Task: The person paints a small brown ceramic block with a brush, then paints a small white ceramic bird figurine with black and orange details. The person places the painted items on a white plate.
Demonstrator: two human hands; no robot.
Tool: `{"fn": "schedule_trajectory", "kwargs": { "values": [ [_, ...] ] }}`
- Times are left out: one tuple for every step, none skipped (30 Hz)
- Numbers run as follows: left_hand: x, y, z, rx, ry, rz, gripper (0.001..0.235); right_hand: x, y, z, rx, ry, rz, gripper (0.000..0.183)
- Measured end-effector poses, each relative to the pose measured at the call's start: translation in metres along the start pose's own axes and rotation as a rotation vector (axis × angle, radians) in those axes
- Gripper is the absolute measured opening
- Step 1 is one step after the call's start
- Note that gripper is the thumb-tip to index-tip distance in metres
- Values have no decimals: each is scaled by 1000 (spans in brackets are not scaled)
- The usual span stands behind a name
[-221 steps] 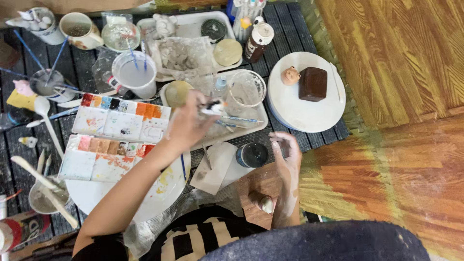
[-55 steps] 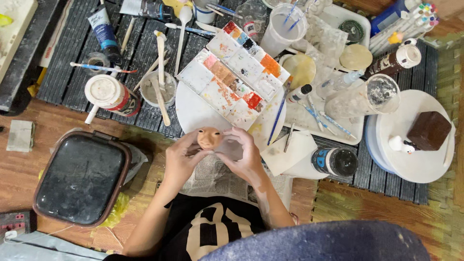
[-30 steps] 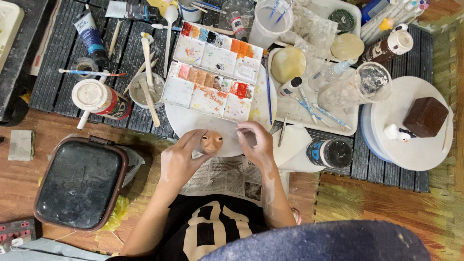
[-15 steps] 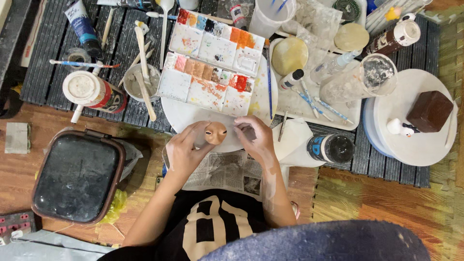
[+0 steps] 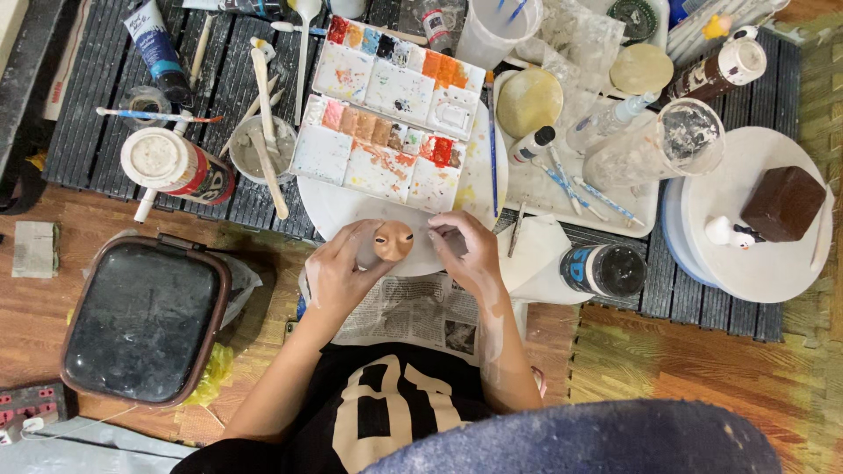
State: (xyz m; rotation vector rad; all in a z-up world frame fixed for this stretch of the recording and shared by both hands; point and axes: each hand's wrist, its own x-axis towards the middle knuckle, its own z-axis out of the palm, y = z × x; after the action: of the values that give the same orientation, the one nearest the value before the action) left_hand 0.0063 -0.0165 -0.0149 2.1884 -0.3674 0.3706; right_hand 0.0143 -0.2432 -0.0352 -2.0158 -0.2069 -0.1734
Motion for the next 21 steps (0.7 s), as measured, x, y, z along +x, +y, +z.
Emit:
{"fn": "schedule_trajectory", "kwargs": {
  "values": [
    [0, 0, 0, 4, 2, 0, 57, 0, 1, 1, 5, 3, -16, 25],
    [0, 1, 0, 4, -5, -12, 57, 0, 1, 1, 12, 2, -2, 24],
    [0, 1, -1, 3, -11, -24, 57, -1, 1, 2, 18, 2, 13, 23],
    [0, 1, -1, 3, -18, -35, 57, -1, 1, 2, 24, 3, 27, 22],
    [0, 1, 0, 1, -12, -30, 58, 0, 0, 2, 48, 43, 16, 19],
    [1, 1, 0, 0, -6, -25, 58, 2, -1, 0, 72, 83, 5, 17],
    [3, 1, 1, -2, 2, -18, 58, 5, -2, -2, 95, 124, -9, 14],
    [3, 2, 1, 5, -11, -42, 58, 10, -4, -6, 154, 273, 25, 16],
    [4, 3, 1, 12, -23, -66, 57, 15, -7, -10, 214, 422, 58, 18],
    [5, 4, 0, 19, -36, -91, 57, 28, -6, -19, 36, 458, 172, 20],
    [6, 6, 0, 25, -26, -75, 57, 45, -4, -29, -142, 490, 287, 22],
    [6, 7, -1, 32, -16, -60, 58, 55, -4, -35, -296, 457, 198, 24],
    [6, 8, -2, 38, -7, -47, 58, 63, -4, -39, -449, 417, 110, 27],
    [6, 9, -3, 43, -17, -53, 57, 68, -3, -40, -600, 374, 21, 29],
    [7, 9, -4, 46, -28, -58, 56, 72, -2, -40, -602, 369, 36, 29],
    [7, 9, -5, 49, -40, -63, 55, 75, -1, -39, -604, 364, 50, 29],
    [8, 9, -6, 51, -43, -63, 56, 77, -1, -39, -607, 358, 62, 28],
    [9, 9, -6, 53, -46, -64, 57, 77, 0, -38, -610, 354, 84, 28],
    [9, 9, -7, 55, -49, -68, 57, 76, 0, -37, -613, 347, 108, 28],
    [9, 9, -6, 57, -50, -67, 58, 75, 0, -37, -617, 340, 132, 28],
    [9, 9, -7, 60, -54, -64, 59, 74, -1, -37, -600, 351, 144, 29]
  ]
}}
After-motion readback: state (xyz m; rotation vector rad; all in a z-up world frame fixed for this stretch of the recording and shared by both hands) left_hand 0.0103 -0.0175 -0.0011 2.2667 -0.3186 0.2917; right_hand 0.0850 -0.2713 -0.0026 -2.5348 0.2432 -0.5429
